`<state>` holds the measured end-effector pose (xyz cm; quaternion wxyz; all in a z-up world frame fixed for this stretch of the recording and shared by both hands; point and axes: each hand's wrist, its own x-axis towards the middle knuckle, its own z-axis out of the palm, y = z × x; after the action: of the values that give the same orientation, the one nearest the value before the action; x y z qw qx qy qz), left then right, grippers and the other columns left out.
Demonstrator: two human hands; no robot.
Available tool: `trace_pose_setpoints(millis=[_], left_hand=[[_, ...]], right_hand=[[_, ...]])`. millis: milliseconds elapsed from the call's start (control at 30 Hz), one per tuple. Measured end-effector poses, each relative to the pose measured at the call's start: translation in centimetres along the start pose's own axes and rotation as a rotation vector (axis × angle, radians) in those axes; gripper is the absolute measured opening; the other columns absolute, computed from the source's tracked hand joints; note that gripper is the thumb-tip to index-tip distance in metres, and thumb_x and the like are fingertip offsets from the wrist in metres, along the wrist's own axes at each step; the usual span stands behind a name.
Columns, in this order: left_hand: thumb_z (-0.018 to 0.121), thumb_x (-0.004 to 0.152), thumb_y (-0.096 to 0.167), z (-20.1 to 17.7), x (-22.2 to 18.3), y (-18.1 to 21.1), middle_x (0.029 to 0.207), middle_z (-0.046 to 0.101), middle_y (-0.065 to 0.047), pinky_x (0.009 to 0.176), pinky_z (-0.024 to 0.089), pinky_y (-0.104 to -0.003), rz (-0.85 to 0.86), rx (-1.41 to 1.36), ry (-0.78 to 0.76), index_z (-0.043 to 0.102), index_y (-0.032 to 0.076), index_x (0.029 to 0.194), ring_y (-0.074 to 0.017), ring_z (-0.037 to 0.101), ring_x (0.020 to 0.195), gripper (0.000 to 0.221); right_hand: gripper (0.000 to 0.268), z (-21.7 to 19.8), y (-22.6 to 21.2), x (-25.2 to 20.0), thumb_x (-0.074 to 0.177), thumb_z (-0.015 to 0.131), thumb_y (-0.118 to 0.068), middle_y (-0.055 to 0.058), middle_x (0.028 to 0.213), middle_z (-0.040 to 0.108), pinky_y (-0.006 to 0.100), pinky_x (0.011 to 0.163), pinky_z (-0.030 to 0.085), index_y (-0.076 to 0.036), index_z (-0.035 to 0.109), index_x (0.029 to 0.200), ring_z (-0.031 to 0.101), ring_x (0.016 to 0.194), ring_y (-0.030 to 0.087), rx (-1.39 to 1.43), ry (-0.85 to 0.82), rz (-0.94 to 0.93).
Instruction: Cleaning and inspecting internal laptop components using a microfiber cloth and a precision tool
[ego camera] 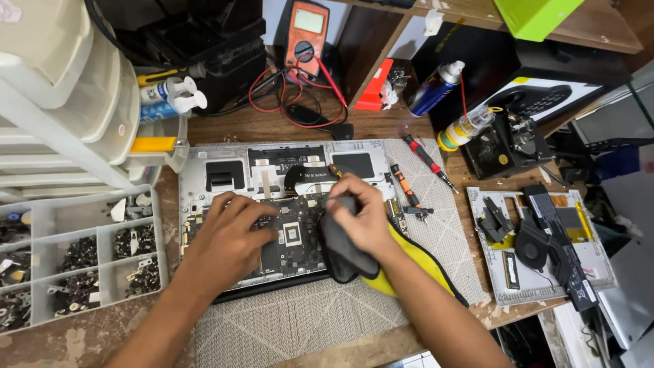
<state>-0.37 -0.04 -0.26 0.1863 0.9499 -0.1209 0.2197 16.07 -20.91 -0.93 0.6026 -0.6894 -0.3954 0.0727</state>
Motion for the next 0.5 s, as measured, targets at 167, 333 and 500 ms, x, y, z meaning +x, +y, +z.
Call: trace_pose_setpoints(millis=[167, 333, 500], left_hand=[[0.067, 0.074, -0.006, -1.3, 1.0, 0.9, 0.123, 0.067, -0.009, 0.098, 0.042, -0.052, -0.023, 0.001, -0.21, 0.081, 0.02, 0.096, -0.0291, 0.06, 0.11, 0.037], [0.072, 0.071, -0.008, -0.6, 0.7, 1.5, 0.15, 0.05, -0.012, 0.106, 0.043, -0.065, -0.03, 0.07, -0.347, 0.072, 0.025, 0.124, -0.0357, 0.052, 0.126, 0.062], [0.074, 0.073, 0.006, -0.7, 0.5, 1.6, 0.157, 0.042, -0.015, 0.102, 0.045, -0.063, 0.024, 0.219, -0.374, 0.061, 0.025, 0.137, -0.0375, 0.049, 0.129, 0.067]], right_hand=[[0.005, -0.7, -0.3, 0.1, 0.084, 0.067, -0.003, 0.005, 0.07, 0.055, 0.028, 0.064, 0.039, -0.003, 0.067, 0.079, 0.049, 0.068, 0.013, 0.113, -0.009, 0.075], [0.006, -0.4, -1.6, 0.0, 0.087, 0.063, -0.012, -0.001, 0.078, 0.059, 0.026, 0.069, 0.041, -0.012, 0.063, 0.081, 0.051, 0.071, 0.009, 0.056, -0.024, 0.104], [0.006, -0.2, -1.7, 0.0, 0.088, 0.064, -0.01, -0.001, 0.079, 0.059, 0.026, 0.07, 0.039, -0.011, 0.064, 0.082, 0.05, 0.072, 0.01, 0.045, -0.024, 0.087]])
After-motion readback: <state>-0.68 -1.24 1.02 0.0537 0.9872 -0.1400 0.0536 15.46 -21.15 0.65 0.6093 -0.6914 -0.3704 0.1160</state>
